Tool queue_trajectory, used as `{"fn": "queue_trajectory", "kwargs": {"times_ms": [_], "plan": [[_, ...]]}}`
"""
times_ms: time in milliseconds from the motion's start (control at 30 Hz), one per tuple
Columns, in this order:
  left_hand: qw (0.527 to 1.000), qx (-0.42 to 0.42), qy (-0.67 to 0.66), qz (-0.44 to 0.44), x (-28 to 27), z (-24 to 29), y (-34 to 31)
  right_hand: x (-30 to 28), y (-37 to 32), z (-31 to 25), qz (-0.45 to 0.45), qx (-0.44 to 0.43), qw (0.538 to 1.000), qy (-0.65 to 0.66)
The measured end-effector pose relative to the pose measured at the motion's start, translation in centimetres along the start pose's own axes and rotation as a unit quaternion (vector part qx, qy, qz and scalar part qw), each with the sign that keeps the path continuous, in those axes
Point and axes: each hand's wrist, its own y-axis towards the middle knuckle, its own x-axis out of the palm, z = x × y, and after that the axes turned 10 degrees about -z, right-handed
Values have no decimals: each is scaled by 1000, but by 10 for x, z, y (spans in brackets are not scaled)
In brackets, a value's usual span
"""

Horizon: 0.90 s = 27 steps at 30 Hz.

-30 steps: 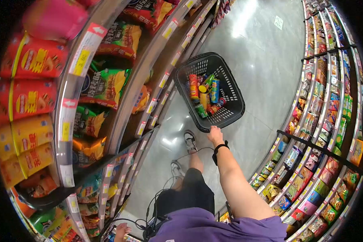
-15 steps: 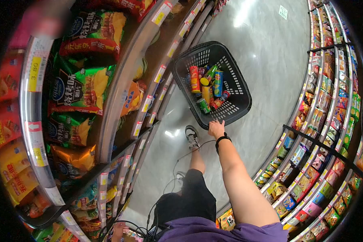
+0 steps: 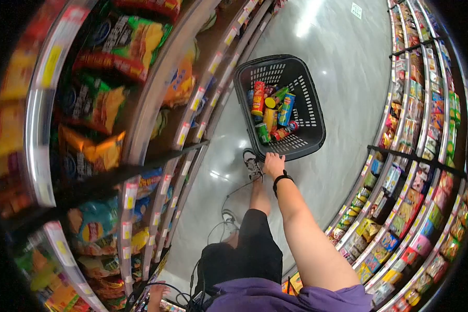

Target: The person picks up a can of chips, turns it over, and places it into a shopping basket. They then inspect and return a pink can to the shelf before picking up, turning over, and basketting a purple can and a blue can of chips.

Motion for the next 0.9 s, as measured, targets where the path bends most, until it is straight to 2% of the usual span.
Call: {"fn": "queue_trajectory", "kwargs": {"times_ms": [33,67,133,233,267,300,367,467,500,567,633,667,733,767,900], "plan": [[999,22,42,-27,-31,-18,10,12,-11,-3,2,-3,1000,7],[990,25,135,15,-35,-23,14,23,-21,-9,4,-4,1000,15],[942,33,317,100,-30,-30,14,46,-40,-18,-31,-1,998,54],[922,46,376,85,-65,-48,12,85,-72,-35,-64,1,994,86],[915,54,389,88,-61,-57,3,102,-85,-40,-37,-4,995,96],[922,84,369,89,-60,-62,-10,121,-93,-48,-14,-6,994,105],[933,39,341,111,-66,-73,-12,148,-114,-61,5,-14,993,120],[939,25,330,93,-67,-93,-11,166,-138,-68,-81,-38,977,195],[938,28,334,87,-56,-101,-15,176,-149,-66,-42,-49,977,206],[932,18,351,85,-51,-99,-4,185,-157,-63,-26,-53,975,216],[917,30,387,89,-54,-104,14,196,-152,-56,-15,-36,972,231],[929,70,359,50,-88,-122,35,197,-153,-50,-26,-25,973,230],[948,84,306,27,-59,-116,31,184,-152,-36,-40,-4,972,232],[949,75,306,29,-46,-111,29,190,-143,-27,-14,6,972,236],[942,45,330,32,-28,-101,30,195,-100,13,-3,23,967,255]]}}
